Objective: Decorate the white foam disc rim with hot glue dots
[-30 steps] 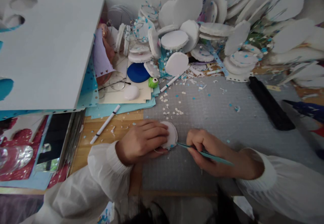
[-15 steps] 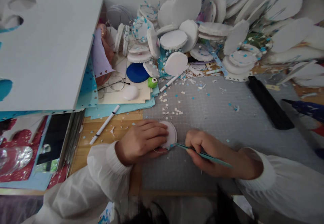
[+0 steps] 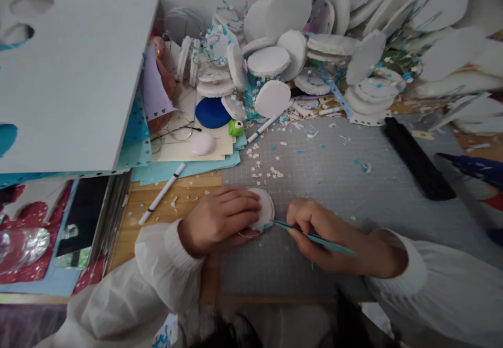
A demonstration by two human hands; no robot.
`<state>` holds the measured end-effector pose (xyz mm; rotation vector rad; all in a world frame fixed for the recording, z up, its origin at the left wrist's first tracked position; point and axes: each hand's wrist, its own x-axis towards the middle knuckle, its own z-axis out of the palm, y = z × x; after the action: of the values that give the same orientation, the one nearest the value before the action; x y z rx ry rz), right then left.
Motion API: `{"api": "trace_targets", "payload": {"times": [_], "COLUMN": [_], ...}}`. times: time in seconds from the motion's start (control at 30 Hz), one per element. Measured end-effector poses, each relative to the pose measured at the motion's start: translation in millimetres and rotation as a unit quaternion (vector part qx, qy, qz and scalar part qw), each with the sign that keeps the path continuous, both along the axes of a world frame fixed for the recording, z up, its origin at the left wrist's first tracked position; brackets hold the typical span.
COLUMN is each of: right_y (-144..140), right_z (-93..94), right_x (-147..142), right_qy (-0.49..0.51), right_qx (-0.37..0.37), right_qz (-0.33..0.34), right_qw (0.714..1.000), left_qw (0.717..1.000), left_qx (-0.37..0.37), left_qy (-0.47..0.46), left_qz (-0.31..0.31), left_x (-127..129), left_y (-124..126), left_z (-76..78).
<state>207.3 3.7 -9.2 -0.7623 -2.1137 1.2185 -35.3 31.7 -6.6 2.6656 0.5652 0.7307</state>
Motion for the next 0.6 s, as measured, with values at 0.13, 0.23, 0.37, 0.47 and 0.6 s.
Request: {"api": "trace_targets", "payload": {"times": [0.13, 0.23, 0.37, 0.47, 0.6], "right_y": [-0.1, 0.5, 0.2, -0.6, 0.7], "right_z": [-0.4, 0.0, 0.7, 0.5, 0.7], "right_x": [0.2, 1.1, 2.3, 1.7, 0.0], "right_qy": [0.001, 0.022, 0.027, 0.005, 0.006], "right_qx": [0.003, -0.005, 0.001, 0.002, 0.004], "right_qz": [-0.008, -0.017, -0.01, -0.008, -0.014], "right_qw": [1.0, 1.0, 1.0, 1.0, 1.0], "left_qw": [1.0, 1.0, 1.0, 1.0, 1.0], "left_qx": [0.0, 0.006, 0.009, 0.006, 0.009], "left_qy": [0.002, 0.001, 0.004, 0.005, 0.003], "left_qz": [0.0, 0.002, 0.006, 0.004, 0.005], "left_x": [-0.1, -0.3, -0.3, -0.1, 0.4], "left_y": [0.3, 0.5, 0.2, 0.2, 0.5], "left_z": [-0.3, -1.1, -1.1, -0.5, 0.1]}}
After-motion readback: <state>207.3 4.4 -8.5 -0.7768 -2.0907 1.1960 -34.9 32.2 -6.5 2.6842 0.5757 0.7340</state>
